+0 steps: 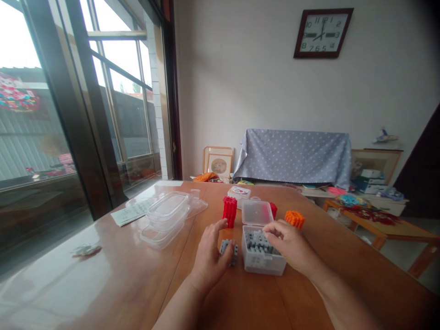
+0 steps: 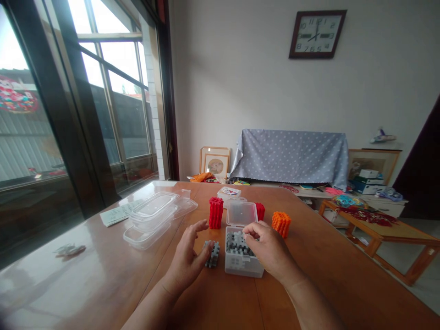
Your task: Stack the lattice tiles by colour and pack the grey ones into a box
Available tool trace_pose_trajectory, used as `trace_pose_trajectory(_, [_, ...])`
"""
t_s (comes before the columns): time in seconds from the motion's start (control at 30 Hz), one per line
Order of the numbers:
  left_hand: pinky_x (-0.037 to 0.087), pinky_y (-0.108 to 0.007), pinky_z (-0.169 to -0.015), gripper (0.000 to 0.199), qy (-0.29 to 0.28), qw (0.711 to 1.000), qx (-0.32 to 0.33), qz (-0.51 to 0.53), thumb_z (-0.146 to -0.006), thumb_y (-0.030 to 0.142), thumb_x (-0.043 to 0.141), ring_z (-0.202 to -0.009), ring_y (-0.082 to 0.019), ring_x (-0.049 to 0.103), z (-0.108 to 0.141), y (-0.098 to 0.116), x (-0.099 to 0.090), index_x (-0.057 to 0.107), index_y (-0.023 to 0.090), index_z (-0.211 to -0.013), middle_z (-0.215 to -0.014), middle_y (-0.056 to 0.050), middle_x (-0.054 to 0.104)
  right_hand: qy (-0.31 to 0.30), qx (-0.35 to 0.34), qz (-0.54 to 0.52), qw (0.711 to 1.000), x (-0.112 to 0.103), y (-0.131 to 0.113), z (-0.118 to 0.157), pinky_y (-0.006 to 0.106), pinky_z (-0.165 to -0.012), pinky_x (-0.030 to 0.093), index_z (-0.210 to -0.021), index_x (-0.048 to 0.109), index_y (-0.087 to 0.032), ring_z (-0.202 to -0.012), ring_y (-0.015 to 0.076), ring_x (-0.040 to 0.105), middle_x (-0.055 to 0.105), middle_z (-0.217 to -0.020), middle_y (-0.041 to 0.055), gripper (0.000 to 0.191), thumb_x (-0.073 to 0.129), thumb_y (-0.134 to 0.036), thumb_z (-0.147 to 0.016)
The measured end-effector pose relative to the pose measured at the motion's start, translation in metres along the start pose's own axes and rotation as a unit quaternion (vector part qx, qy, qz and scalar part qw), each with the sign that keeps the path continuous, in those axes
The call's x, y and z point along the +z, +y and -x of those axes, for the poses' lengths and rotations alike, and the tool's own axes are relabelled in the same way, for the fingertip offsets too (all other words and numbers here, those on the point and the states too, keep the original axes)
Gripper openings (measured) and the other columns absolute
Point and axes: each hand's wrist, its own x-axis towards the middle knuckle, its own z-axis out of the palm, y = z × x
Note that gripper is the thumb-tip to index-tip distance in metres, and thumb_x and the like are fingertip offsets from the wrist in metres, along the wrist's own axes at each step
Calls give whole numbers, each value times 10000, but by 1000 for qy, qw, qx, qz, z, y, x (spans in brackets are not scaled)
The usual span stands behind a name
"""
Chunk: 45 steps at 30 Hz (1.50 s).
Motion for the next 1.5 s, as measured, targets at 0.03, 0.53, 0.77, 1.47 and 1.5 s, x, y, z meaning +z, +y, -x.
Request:
trace_pose_trajectory(0.03, [455,-428,-1025,491,-9,1000,0,1,-920,260,583,-1219,-253,556,0,1,0,444,266,-1390,-1307,-98,592,-2,-4,6,1000,1,0,1,283,-717,454,-860,711,-217,-768,172,594,636,-817,10,165,588,-327,-853])
trace_pose_trajectory(0.53, [452,-417,-1013,409,-115,992,44,11,-868,178,558,-1165,-253,550,-1,11,0,551,262,-1268,-1245,-65,629,-75,17,-23,997,4,-10,8,284,-722,477,-867,724,-213,-792,194,654,729,-846,17,157,584,-285,-853])
trace_pose_trajectory(0.77, [396,-429,-1097,513,-147,987,68,5,-839,166,596,-1266,-264,492,-3,18,1,565,280,-1338,-1334,-64,596,-109,-20,35,993,3,-17,10,284,-753,470,-849,743,-235,-841,205,673,750,-853,10,229,515,-218,-868])
trace_pose_trajectory(1.47, [375,-466,-1126,508,-174,981,82,-33,-833,266,662,-1351,-292,432,0,14,7,582,287,-1334,-1445,-80,510,-82,1,226,971,-8,-19,16,286,-764,377,-995,683,-273,-833,205,614,693,-874,15,230,484,-216,-895])
trace_pose_trajectory(1.5, [386,-462,-1114,507,-177,980,81,-31,-834,263,658,-1337,-291,443,0,14,6,580,284,-1335,-1430,-82,521,-82,2,227,970,-8,-19,16,285,-759,374,-989,680,-272,-830,206,612,687,-858,13,224,484,-215,-896])
